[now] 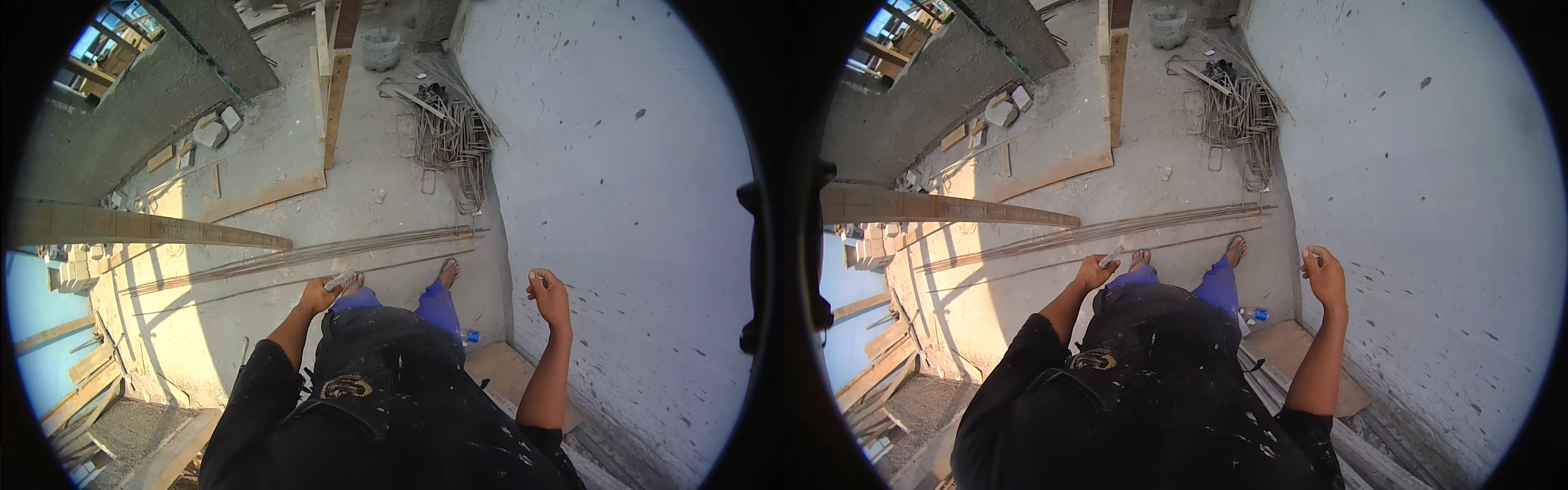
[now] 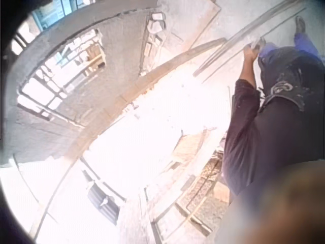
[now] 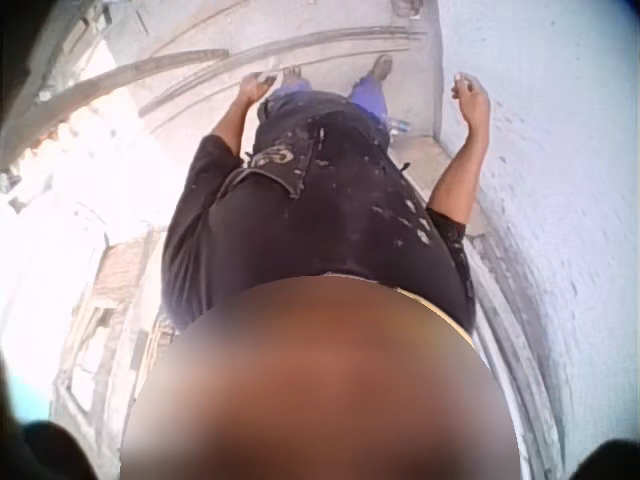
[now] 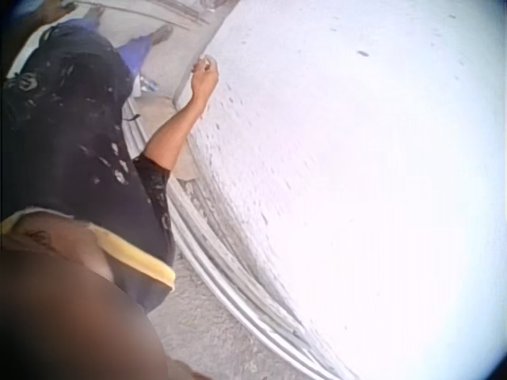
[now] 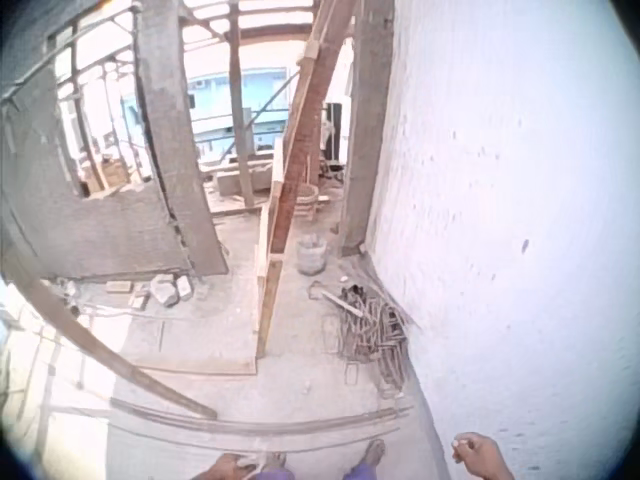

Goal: The person walks through a construction site and then sits on a blue stool to bend several long steel rods using a metal bar as a lever. The person repeatedly positions the bar and applies force to bend the rods into hooks.

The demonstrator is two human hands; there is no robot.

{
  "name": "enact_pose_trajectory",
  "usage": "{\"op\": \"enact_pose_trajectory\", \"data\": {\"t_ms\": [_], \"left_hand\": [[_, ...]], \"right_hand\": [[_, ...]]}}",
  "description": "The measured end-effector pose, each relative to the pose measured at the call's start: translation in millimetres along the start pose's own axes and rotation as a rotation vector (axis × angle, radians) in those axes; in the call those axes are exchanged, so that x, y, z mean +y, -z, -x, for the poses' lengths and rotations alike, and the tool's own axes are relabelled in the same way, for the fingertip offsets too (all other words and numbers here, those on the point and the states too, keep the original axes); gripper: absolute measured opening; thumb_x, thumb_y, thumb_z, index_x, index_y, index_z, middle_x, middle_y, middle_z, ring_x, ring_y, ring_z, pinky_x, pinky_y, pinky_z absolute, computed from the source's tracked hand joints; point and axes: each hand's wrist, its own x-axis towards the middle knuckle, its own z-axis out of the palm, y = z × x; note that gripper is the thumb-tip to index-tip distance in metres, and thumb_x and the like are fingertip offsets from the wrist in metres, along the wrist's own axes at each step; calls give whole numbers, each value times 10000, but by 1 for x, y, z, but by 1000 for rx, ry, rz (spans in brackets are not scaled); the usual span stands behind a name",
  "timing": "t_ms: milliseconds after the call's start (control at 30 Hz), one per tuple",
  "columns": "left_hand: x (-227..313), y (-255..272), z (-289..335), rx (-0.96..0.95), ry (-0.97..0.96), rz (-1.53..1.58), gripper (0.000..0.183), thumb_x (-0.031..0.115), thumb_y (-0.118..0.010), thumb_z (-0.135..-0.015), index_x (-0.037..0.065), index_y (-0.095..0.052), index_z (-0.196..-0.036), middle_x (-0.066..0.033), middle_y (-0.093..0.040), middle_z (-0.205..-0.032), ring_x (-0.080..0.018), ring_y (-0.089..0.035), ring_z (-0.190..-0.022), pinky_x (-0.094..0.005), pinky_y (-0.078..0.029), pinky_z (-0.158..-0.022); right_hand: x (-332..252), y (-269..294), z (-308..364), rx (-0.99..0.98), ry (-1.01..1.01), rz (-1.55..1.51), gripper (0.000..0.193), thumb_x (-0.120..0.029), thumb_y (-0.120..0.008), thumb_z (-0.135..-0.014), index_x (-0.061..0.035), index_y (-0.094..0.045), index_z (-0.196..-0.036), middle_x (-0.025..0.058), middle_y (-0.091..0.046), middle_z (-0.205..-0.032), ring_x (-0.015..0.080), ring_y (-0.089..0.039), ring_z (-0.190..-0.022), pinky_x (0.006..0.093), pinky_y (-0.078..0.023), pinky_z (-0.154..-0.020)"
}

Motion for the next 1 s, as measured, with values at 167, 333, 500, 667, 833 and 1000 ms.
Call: {"op": "enact_pose_trajectory", "data": {"t_ms": [167,333,500,667,833,1000], "left_hand": [[59,-94,13,2,-224,-233,274,328,-710,-827,110,-752,-987,-198,-730,-979,-408,-683,-962,-467,-540,-860],[125,-183,34,-98,-36,5,325,383,-646,-871,143,-745,-1065,-209,-729,-996,-427,-684,-978,-505,-532,-864],[131,-229,54,55,-28,135,341,404,-665,-872,137,-731,-1074,-218,-721,-1019,-431,-678,-1007,-502,-527,-881],[122,-260,52,227,2,286,407,480,-643,-912,127,-711,-1102,-223,-713,-1055,-440,-666,-1032,-505,-515,-913],[85,-284,45,403,86,332,426,482,-633,-932,114,-693,-1138,-222,-705,-1092,-433,-668,-1036,-497,-522,-917],[65,-306,67,885,-22,476,356,396,-719,-912,82,-707,-1078,-194,-722,-1027,-385,-694,-994,-433,-543,-876]], "right_hand": [[129,-16,-73,-383,-278,-25,321,-312,-606,-1032,-6,-664,-1109,79,-680,-784,146,-645,-647,287,-479,-551],[222,23,-103,-667,-656,91,338,-358,-618,-1003,-48,-641,-1138,86,-691,-828,183,-668,-671,315,-509,-567],[202,30,-188,-586,-707,113,312,-347,-605,-999,-66,-631,-1132,72,-685,-852,185,-659,-688,318,-515,-592],[89,17,-249,-380,-413,-48,287,-337,-592,-994,-84,-621,-1126,58,-679,-877,187,-651,-705,320,-522,-617],[-22,-30,-245,-477,42,-51,244,-308,-573,-1025,-99,-627,-1141,38,-651,-846,141,-629,-690,284,-509,-587],[12,-74,-228,-681,128,140,237,-267,-576,-1026,-57,-655,-1103,61,-690,-853,158,-661,-663,294,-530,-577]]}}
